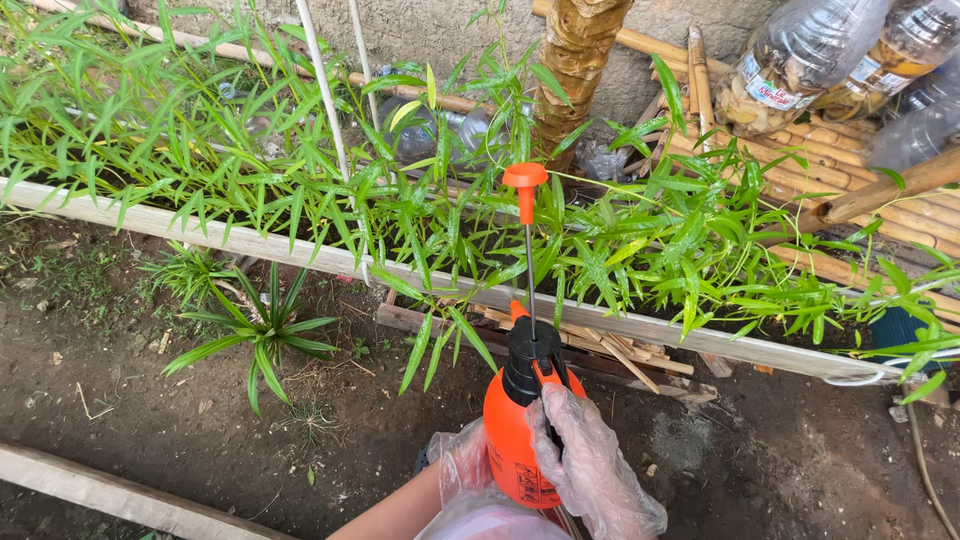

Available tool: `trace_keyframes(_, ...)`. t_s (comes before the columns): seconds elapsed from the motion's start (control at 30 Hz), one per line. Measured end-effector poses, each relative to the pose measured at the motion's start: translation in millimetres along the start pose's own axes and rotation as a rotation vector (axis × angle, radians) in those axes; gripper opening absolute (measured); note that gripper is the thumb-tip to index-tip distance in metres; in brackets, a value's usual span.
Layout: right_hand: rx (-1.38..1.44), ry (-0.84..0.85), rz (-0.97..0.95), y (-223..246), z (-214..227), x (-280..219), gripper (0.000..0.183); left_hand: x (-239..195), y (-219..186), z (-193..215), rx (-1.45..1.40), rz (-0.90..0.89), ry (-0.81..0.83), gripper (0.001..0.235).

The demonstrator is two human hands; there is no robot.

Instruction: The person uses a handheld orange pressure sprayer to mist a row of green leafy plants growing in a raised wooden bed. The person repeatedly pumps the sprayer handle and moves the nozzle along the plants to apply a fine mist.

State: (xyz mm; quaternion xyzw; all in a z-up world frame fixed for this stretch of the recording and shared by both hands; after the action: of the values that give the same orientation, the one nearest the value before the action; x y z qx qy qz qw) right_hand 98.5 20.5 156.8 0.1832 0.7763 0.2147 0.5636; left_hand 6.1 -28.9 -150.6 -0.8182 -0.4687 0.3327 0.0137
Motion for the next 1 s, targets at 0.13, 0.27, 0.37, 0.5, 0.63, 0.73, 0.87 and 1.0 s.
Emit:
trace_keyframes(0.13,0.053,-0.082,-0.039,-3.6,6.4,-1.6,0.042,1.7,3.9,-1.3,-0.019,0.023,0.054,0.061)
trace_keyframes(0.27,0.083,-0.166,-0.061,-8.6,15.5,-3.9,0.041,1.3,4.9,-7.9,0.006,0.095,0.09,0.061)
trace_keyframes(0.37,0.1,-0.189,-0.026,-13.2,25.8,-3.9,0.042,1.1,0.8,-27.2,0.028,0.096,0.139,0.059)
trace_keyframes(0.5,0.131,-0.127,0.04,-20.0,41.2,2.1,0.047,12.6,-2.7,-77.4,-0.035,0.12,0.211,0.062)
trace_keyframes(0.63,0.159,-0.142,0.028,-36.2,60.3,5.8,0.046,22.9,-0.6,-108.0,-0.042,0.127,0.238,0.065)
trace_keyframes(0.73,0.24,-0.203,0.03,-49.2,70.9,7.7,0.039,21.7,0.9,-100.5,-0.007,0.126,0.203,0.068)
trace_keyframes(0.87,0.365,-0.294,-0.015,-67.7,80.1,7.7,0.036,8.1,-5.1,-68.9,0.129,0.058,0.071,0.071)
trace_keyframes(1.0,0.505,-0.417,-0.114,-89.5,91.4,7.5,0.037,3.1,-26.5,-69.2,0.207,-0.168,0.048,0.078)
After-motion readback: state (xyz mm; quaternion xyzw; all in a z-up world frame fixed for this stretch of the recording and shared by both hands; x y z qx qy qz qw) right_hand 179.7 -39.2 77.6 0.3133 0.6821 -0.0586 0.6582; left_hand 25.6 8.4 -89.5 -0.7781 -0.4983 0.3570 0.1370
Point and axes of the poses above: each hand's wrist, its own x-axis towards the middle knuckle, its own z-axis out of the back of the hand, y = z × x, the point moved 3 cm from there along x, towards the middle knuckle, and after that the axes turned 14 degrees about -z, right-handed, at the moved point
